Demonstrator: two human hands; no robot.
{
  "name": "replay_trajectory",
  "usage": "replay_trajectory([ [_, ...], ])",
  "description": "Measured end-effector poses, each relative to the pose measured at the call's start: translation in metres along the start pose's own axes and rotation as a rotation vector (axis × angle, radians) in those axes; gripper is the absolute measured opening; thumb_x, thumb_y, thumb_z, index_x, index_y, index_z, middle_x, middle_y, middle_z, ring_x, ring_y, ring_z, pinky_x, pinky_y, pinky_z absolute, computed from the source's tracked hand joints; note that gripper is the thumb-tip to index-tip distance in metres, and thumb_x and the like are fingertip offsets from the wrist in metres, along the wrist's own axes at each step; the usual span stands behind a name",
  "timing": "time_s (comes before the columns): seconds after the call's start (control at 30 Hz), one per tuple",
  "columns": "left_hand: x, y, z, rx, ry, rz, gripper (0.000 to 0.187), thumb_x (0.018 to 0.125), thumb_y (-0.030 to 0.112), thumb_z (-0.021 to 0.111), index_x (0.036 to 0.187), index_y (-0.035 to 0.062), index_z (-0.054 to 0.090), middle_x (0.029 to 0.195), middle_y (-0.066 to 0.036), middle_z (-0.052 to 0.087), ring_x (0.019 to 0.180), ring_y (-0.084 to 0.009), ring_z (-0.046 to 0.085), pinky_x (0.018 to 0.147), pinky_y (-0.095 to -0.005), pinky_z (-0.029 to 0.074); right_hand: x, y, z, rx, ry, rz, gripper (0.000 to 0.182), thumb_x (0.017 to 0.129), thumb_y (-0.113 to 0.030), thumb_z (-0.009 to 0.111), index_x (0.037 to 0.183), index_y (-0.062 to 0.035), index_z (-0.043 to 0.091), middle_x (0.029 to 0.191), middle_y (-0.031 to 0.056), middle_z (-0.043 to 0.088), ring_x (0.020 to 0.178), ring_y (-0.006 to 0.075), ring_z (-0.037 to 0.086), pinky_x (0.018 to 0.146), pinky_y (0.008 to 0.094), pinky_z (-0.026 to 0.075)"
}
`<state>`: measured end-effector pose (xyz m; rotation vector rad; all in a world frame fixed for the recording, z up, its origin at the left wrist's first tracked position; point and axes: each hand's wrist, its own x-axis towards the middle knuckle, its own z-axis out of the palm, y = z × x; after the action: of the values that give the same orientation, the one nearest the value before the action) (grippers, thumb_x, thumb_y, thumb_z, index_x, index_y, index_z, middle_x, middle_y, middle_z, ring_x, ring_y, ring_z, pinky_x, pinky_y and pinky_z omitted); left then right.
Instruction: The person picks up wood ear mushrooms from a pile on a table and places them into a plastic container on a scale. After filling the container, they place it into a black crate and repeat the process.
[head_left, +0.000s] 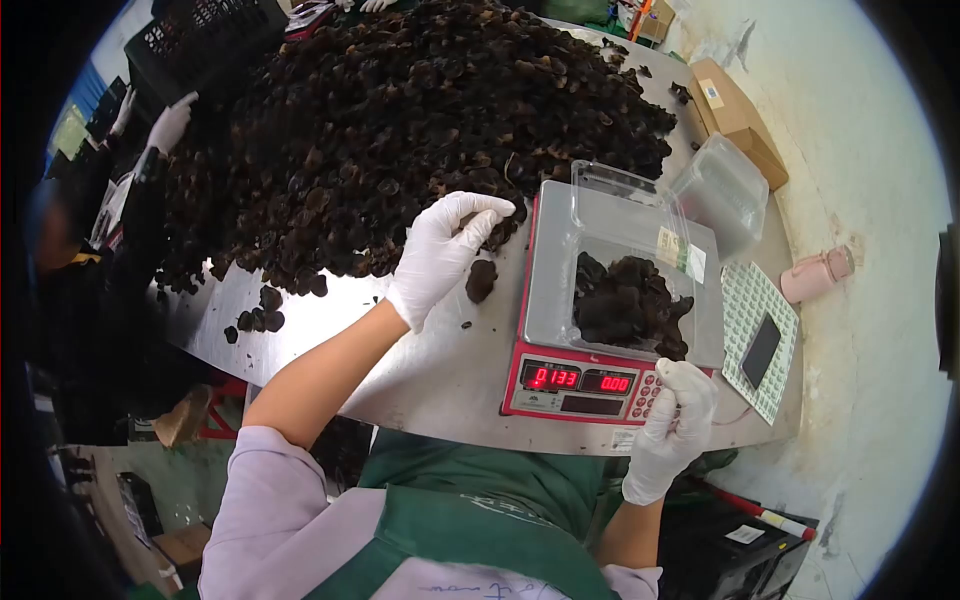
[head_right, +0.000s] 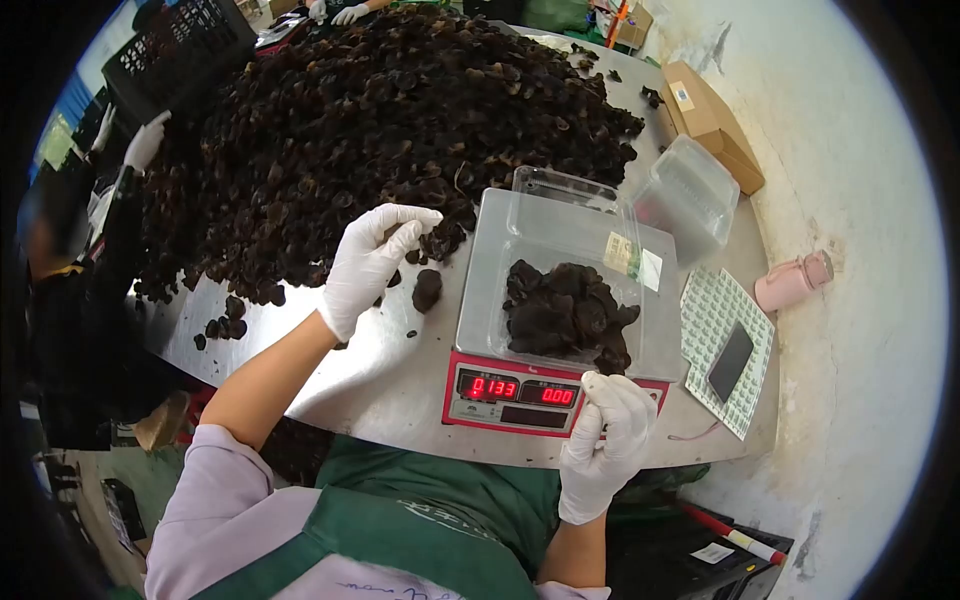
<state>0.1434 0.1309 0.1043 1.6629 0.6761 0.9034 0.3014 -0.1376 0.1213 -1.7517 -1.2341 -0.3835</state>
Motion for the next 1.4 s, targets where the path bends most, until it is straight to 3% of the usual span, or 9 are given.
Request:
replay_trajectory([
  [0.1, -0.002, -0.038, -0.021, 0.366, -0.014, 0.036, 0.023, 0.097, 0.013, 0.065, 0.118, 0.0056, 0.070, 0.107, -0.006, 0.068, 0.089, -0.0130, 0.064, 0.083, -0.0289, 0.053, 0.001, -0.006, -0.005, -0.027, 0.003, -0.033, 0.022, 0.089, 0.004, 0.059, 0.107, -0.0048, 0.069, 0.103, 0.0074, 0.069, 0.099, 0.0279, 0.063, 0.090, 0.0394, 0.049],
  [0.3, -0.028, -0.070, -0.002, 0.924, -0.241, 0.225, 0.060, 0.082, 0.020, 0.077, 0.138, 0.0145, 0.058, 0.135, -0.022, 0.054, 0.116, -0.0398, 0.057, 0.097, -0.0435, 0.049, -0.007, -0.002, 0.004, 0.002, -0.071, 0.016, 0.022, 0.089, 0.005, 0.058, 0.107, -0.0043, 0.069, 0.103, 0.0070, 0.069, 0.098, 0.0265, 0.063, 0.088, 0.0386, 0.050],
  [0.5, -0.015, -0.097, 0.006, 0.832, -0.302, 0.189, 0.030, 0.084, 0.001, 0.062, 0.111, 0.0148, 0.068, 0.101, -0.010, 0.062, 0.100, -0.0312, 0.061, 0.084, -0.0417, 0.052, -0.001, -0.012, 0.003, 0.005, -0.063, -0.040, 0.025, 0.087, 0.006, 0.059, 0.107, -0.0050, 0.070, 0.101, 0.0068, 0.068, 0.097, 0.0259, 0.063, 0.086, 0.0366, 0.050],
  [0.57, -0.007, -0.091, 0.003, 0.797, 0.018, 0.260, 0.030, 0.086, 0.003, 0.063, 0.113, 0.0145, 0.067, 0.104, -0.010, 0.062, 0.100, -0.0316, 0.060, 0.084, -0.0418, 0.052, -0.003, -0.009, 0.005, 0.006, -0.063, -0.019, 0.025, 0.087, 0.006, 0.059, 0.107, -0.0052, 0.070, 0.101, 0.0071, 0.068, 0.096, 0.0258, 0.063, 0.085, 0.0365, 0.050],
  [0.77, 0.034, -0.090, 0.017, 1.095, -0.088, 0.236, 0.066, 0.078, 0.048, 0.078, 0.136, 0.0204, 0.060, 0.130, -0.016, 0.057, 0.104, -0.0358, 0.059, 0.085, -0.0490, 0.052, -0.007, -0.008, 0.009, 0.053, -0.092, -0.026, 0.027, 0.086, 0.005, 0.061, 0.109, -0.0052, 0.071, 0.101, 0.0077, 0.068, 0.094, 0.0251, 0.063, 0.082, 0.0363, 0.050],
  [0.9, 0.050, -0.113, 0.035, 1.188, -0.167, 0.167, 0.035, 0.081, 0.032, 0.075, 0.110, 0.0139, 0.066, 0.110, -0.014, 0.060, 0.103, -0.0353, 0.060, 0.082, -0.0471, 0.055, -0.008, -0.008, 0.002, 0.033, -0.082, -0.015, 0.026, 0.086, 0.004, 0.062, 0.109, -0.0060, 0.071, 0.100, 0.0077, 0.067, 0.093, 0.0256, 0.063, 0.082, 0.0363, 0.051],
  [0.97, 0.042, -0.114, 0.026, 0.967, -0.032, 0.326, 0.013, 0.083, 0.016, 0.069, 0.093, 0.0102, 0.067, 0.096, -0.013, 0.059, 0.097, -0.0349, 0.062, 0.077, -0.0461, 0.057, -0.011, -0.007, -0.005, 0.006, -0.058, 0.009, 0.025, 0.087, 0.003, 0.063, 0.109, -0.0065, 0.071, 0.100, 0.0077, 0.067, 0.092, 0.0257, 0.063, 0.081, 0.0364, 0.051],
  [1.17, 0.039, -0.053, 0.008, 0.467, 0.131, 0.229, 0.007, 0.085, 0.005, 0.073, 0.091, 0.0023, 0.070, 0.087, -0.010, 0.064, 0.083, -0.0237, 0.065, 0.077, -0.0338, 0.051, -0.017, 0.012, -0.012, -0.004, -0.045, 0.012, 0.025, 0.086, 0.002, 0.065, 0.109, -0.0078, 0.071, 0.098, 0.0078, 0.067, 0.090, 0.0267, 0.063, 0.080, 0.0371, 0.051],
  [1.4, 0.032, 0.059, 0.080, 0.136, -0.160, 0.496, 0.011, 0.085, 0.000, 0.073, 0.095, 0.0025, 0.072, 0.096, -0.007, 0.065, 0.090, -0.0186, 0.063, 0.082, -0.0304, 0.051, -0.004, 0.015, -0.008, -0.014, 0.002, -0.039, 0.025, 0.086, 0.001, 0.066, 0.110, -0.0080, 0.070, 0.095, 0.0073, 0.067, 0.090, 0.0265, 0.063, 0.080, 0.0378, 0.050],
])
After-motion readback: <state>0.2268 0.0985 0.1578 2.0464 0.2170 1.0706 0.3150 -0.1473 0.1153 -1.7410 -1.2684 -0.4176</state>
